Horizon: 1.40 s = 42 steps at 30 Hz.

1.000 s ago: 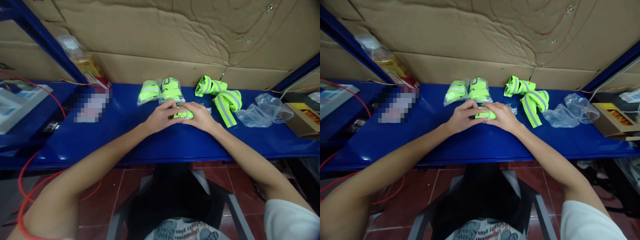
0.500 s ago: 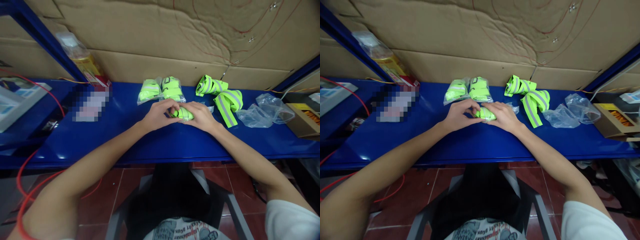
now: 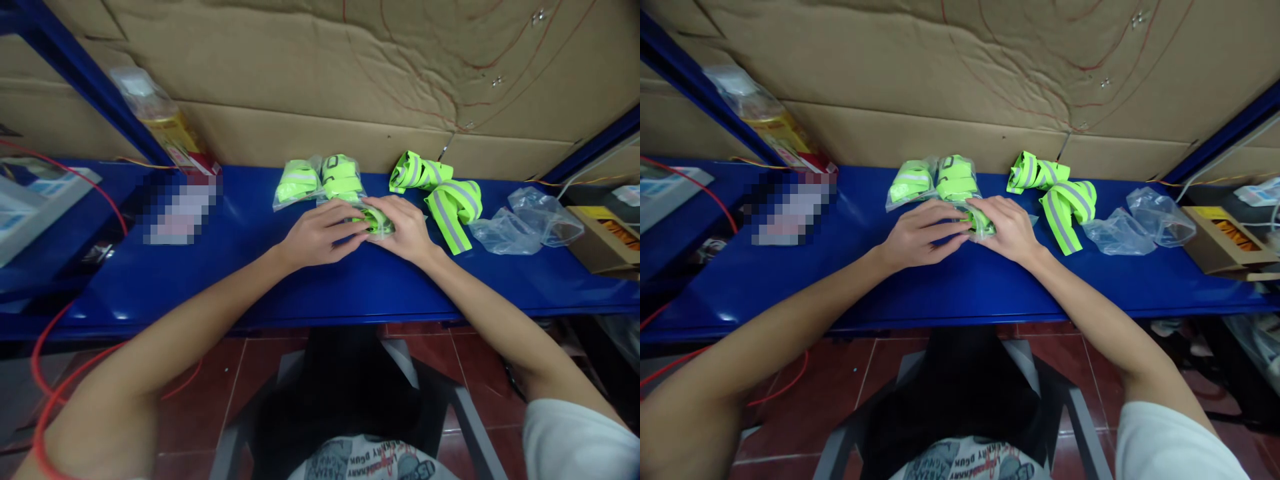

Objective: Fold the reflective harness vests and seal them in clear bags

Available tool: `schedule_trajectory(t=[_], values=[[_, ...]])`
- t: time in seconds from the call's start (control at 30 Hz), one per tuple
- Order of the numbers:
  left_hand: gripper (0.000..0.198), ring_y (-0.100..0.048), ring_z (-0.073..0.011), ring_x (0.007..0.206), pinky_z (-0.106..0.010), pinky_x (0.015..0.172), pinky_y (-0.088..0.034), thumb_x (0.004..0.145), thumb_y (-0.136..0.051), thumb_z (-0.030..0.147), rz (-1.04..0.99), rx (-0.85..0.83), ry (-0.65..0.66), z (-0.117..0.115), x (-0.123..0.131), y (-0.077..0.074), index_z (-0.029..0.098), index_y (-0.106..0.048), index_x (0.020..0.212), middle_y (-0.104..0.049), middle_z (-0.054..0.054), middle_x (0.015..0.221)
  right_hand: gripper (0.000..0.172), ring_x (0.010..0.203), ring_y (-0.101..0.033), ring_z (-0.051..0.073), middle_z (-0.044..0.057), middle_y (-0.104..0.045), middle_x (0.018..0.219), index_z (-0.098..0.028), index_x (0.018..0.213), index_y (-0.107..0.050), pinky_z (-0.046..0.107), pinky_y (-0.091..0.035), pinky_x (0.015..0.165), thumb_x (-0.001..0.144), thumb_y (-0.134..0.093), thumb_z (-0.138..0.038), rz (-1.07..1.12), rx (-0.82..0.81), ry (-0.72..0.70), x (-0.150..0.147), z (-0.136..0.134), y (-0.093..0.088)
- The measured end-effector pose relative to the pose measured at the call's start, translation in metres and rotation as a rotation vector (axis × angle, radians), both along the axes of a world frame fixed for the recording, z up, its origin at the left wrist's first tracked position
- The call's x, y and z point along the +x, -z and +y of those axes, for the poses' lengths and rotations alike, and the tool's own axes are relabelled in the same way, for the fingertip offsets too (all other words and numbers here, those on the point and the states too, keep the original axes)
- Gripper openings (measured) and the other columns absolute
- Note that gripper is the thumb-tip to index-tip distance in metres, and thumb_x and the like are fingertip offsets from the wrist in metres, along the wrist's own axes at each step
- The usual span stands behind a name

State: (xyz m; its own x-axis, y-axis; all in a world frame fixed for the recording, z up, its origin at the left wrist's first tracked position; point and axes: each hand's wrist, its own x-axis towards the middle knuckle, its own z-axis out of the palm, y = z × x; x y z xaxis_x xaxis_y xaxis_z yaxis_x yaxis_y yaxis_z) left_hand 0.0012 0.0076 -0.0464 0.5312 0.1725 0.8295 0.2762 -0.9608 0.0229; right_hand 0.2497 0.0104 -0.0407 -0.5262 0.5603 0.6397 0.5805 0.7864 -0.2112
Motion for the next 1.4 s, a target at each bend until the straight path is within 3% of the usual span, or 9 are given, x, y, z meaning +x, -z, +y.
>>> schedule_trajectory(t=[0.23, 0.4, 0.57, 0.67, 0.73, 0.83, 1.0, 1.17, 1.4], values=[[0.026, -0.076, -0.0260, 0.117, -0.041, 0.104, -0.065, 0.103, -0.064, 0.035, 0.251, -0.175, 0.049, -0.011, 0.004, 0.002, 0.019, -0.074, 0.122, -0.079, -0.012, 0.121, 0.044, 0.114, -0.074, 0.034, 0.010, -0.081, 0.126, -0.027, 0.145, -0.070, 0.052, -0.055, 0.096, 0.106, -0.060, -0.047, -0.057, 0.007, -0.016, -0.011, -0.007, 0.007], [0.029, -0.077, -0.0274, 0.106, -0.041, 0.091, -0.068, 0.099, -0.064, 0.035, 0.346, -0.214, -0.050, -0.011, 0.004, 0.009, 0.017, -0.076, 0.119, -0.076, -0.014, 0.118, 0.040, 0.113, -0.075, 0.033, 0.011, -0.082, 0.123, -0.023, 0.138, -0.073, 0.052, -0.056, 0.096, 0.107, -0.058, -0.042, -0.059, 0.034, -0.039, -0.013, -0.006, 0.011], [0.041, -0.073, -0.0258, 0.123, -0.044, 0.105, -0.064, 0.098, -0.067, 0.026, 0.086, -0.030, 0.016, -0.004, -0.002, 0.001, 0.025, -0.066, 0.139, -0.074, -0.011, 0.133, 0.033, 0.108, -0.078, 0.031, 0.008, -0.084, 0.117, -0.028, 0.121, -0.080, 0.052, -0.060, 0.098, 0.104, -0.064, -0.051, 0.188, -0.033, -0.010, -0.014, -0.009, -0.001], [0.048, -0.070, -0.0300, 0.125, -0.053, 0.108, -0.059, 0.100, -0.071, 0.035, -0.104, -0.029, -0.126, 0.002, -0.010, -0.005, 0.030, -0.061, 0.147, -0.071, -0.010, 0.134, 0.035, 0.104, -0.080, 0.031, 0.008, -0.084, 0.109, -0.025, 0.109, -0.082, 0.053, -0.063, 0.100, 0.101, -0.070, -0.057, 0.487, -0.084, 0.082, -0.012, -0.008, -0.012], [0.056, -0.068, -0.0317, 0.124, -0.053, 0.104, -0.059, 0.102, -0.070, 0.044, -0.170, -0.167, -0.198, 0.007, -0.013, -0.005, 0.029, -0.054, 0.153, -0.067, -0.013, 0.135, 0.042, 0.105, -0.080, 0.032, 0.009, -0.084, 0.109, -0.024, 0.106, -0.081, 0.055, -0.064, 0.101, 0.098, -0.072, -0.064, 0.635, -0.129, 0.135, -0.009, -0.003, -0.015], [0.067, -0.071, -0.0263, 0.113, -0.038, 0.087, -0.062, 0.104, -0.067, 0.059, -0.244, -0.525, -0.049, 0.010, -0.008, 0.000, 0.025, -0.048, 0.158, -0.067, -0.015, 0.133, 0.057, 0.116, -0.079, 0.034, 0.011, -0.083, 0.121, -0.023, 0.120, -0.079, 0.059, -0.064, 0.105, 0.099, -0.063, -0.074, 0.741, -0.285, 0.084, -0.009, 0.004, -0.013], [0.066, -0.076, -0.0229, 0.101, -0.032, 0.086, -0.062, 0.087, -0.081, 0.073, -0.399, -1.098, 0.275, 0.000, 0.018, 0.002, 0.019, -0.076, 0.124, -0.079, -0.010, 0.114, 0.045, 0.127, -0.076, 0.031, 0.007, -0.082, 0.131, -0.026, 0.120, -0.082, 0.050, -0.060, 0.114, 0.094, -0.079, -0.063, 0.903, -0.693, -0.091, -0.027, -0.006, -0.006], [0.051, -0.072, -0.0177, 0.078, -0.030, 0.074, -0.059, 0.082, -0.086, 0.068, -0.508, -1.264, 0.188, -0.007, 0.024, -0.003, 0.017, -0.081, 0.082, -0.081, -0.005, 0.087, 0.041, 0.132, -0.073, 0.029, 0.003, -0.083, 0.130, -0.029, 0.117, -0.085, 0.046, -0.055, 0.121, 0.092, -0.083, -0.060, 0.872, -0.807, -0.150, -0.028, -0.009, -0.008], [0.044, -0.075, -0.0178, 0.084, -0.028, 0.080, -0.059, 0.077, -0.093, 0.059, -0.700, -1.361, 0.151, -0.006, 0.023, -0.002, 0.018, -0.084, 0.088, -0.082, -0.004, 0.089, 0.043, 0.130, -0.072, 0.029, 0.003, -0.084, 0.121, -0.032, 0.115, -0.088, 0.049, -0.054, 0.119, 0.096, -0.074, -0.068, 0.650, -0.684, -0.132, -0.021, -0.007, -0.014]])
